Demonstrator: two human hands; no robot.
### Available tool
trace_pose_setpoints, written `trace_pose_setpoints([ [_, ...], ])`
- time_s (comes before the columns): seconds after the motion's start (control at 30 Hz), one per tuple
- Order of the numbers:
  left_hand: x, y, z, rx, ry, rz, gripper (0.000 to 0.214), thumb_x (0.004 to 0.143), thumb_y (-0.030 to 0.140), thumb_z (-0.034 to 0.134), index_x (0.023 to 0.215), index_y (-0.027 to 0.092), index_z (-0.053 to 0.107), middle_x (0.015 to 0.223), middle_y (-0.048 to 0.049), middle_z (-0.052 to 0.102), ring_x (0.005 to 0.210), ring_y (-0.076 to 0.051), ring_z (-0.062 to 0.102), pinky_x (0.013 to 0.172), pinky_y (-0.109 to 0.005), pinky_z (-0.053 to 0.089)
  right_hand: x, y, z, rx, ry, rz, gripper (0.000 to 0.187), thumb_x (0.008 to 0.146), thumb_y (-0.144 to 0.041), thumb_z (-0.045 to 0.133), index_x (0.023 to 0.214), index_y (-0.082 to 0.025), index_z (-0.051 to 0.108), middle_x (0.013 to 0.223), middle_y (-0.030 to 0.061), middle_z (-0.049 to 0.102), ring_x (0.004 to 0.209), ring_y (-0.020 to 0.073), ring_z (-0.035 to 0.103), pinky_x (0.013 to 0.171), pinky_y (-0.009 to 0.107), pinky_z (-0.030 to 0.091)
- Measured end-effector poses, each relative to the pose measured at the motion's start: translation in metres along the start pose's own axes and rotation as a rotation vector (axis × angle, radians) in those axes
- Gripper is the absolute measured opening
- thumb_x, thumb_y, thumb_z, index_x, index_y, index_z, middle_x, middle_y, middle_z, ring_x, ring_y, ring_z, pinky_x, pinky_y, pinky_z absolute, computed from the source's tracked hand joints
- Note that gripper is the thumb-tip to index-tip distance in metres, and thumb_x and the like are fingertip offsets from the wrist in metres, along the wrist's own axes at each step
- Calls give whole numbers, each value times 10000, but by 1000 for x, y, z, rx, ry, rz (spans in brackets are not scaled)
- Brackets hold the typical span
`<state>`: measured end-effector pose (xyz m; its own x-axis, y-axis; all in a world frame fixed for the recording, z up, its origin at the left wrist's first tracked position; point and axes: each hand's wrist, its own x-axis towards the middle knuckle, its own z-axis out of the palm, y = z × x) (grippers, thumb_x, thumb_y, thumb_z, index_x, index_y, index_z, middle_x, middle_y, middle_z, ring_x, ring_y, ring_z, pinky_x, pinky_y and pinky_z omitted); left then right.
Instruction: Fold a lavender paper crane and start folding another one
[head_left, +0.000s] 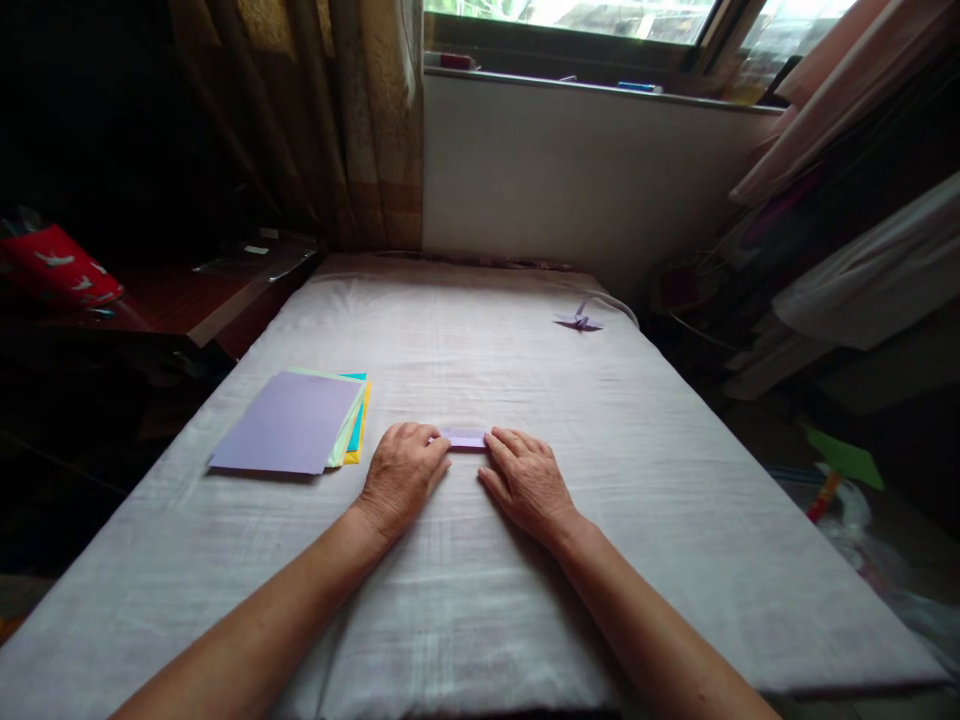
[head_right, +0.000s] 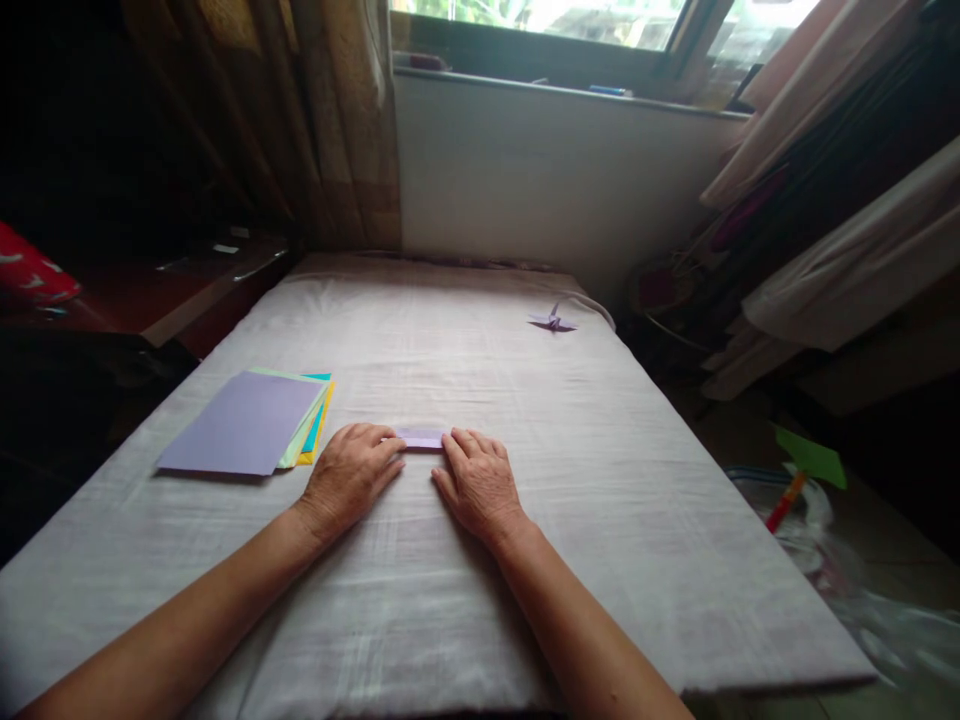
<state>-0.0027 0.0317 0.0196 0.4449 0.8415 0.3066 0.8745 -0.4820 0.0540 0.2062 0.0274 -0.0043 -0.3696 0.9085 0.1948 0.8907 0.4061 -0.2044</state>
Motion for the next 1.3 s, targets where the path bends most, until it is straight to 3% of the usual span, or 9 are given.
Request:
trace_pose_setpoints([
  [0.17, 17, -10, 14, 9, -1, 15, 88, 892, 203, 623, 844, 220, 694, 888, -62, 690, 874, -244, 607, 764, -375, 441, -8, -3, -3, 77, 68, -32, 323, 900, -253, 574, 1208, -184, 639, 1215, 113, 659, 1092, 273, 578, 941, 411, 427],
  [0.43, 38, -29, 26, -74, 1, 91, 165, 897, 171, 603, 972, 258, 722, 957, -30, 741, 896, -221, 652, 793, -363, 455, -13, -19, -6, 230, 53, -162, 263, 877, -217, 601, 1134, -203, 657, 1132, 95, 683, 1006, 240, 607, 898, 401, 450],
  [0.6, 28, -27, 31, -152, 19, 141, 238, 914, 157, 563, 1070, 261, 709, 1162, -30, 717, 1090, -216, 627, 916, -376, 463, -1, -4, -2, 305, 46, -232, 259, 934, -174, 506, 1126, -224, 673, 1059, 70, 722, 937, 198, 640, 840, 338, 481],
  [0.73, 12, -26, 31, -241, 34, 165, 270, 941, 179, 526, 1153, 248, 680, 1205, -24, 705, 1120, -229, 622, 955, -410, 463, 15, 12, 5, 285, 72, -260, 328, 895, -90, 512, 1128, -235, 691, 1043, 60, 726, 907, 188, 643, 822, 316, 505],
  [1.0, 6, -28, 32, -326, 38, 141, 275, 959, 220, 509, 1177, 238, 676, 1202, -41, 704, 1145, -236, 604, 996, -439, 462, 40, 16, 5, 194, 40, -327, 262, 922, -149, 552, 1120, -239, 698, 978, 64, 712, 858, 181, 622, 763, 284, 502],
  [1.3, 7, -27, 29, -399, -9, 94, 292, 941, 194, 526, 1191, 241, 669, 1197, -52, 700, 1163, -231, 581, 1022, -446, 447, 42, 19, 6, 182, 46, -335, 250, 963, -206, 513, 1125, -255, 698, 965, 61, 701, 829, 171, 601, 760, 284, 485],
])
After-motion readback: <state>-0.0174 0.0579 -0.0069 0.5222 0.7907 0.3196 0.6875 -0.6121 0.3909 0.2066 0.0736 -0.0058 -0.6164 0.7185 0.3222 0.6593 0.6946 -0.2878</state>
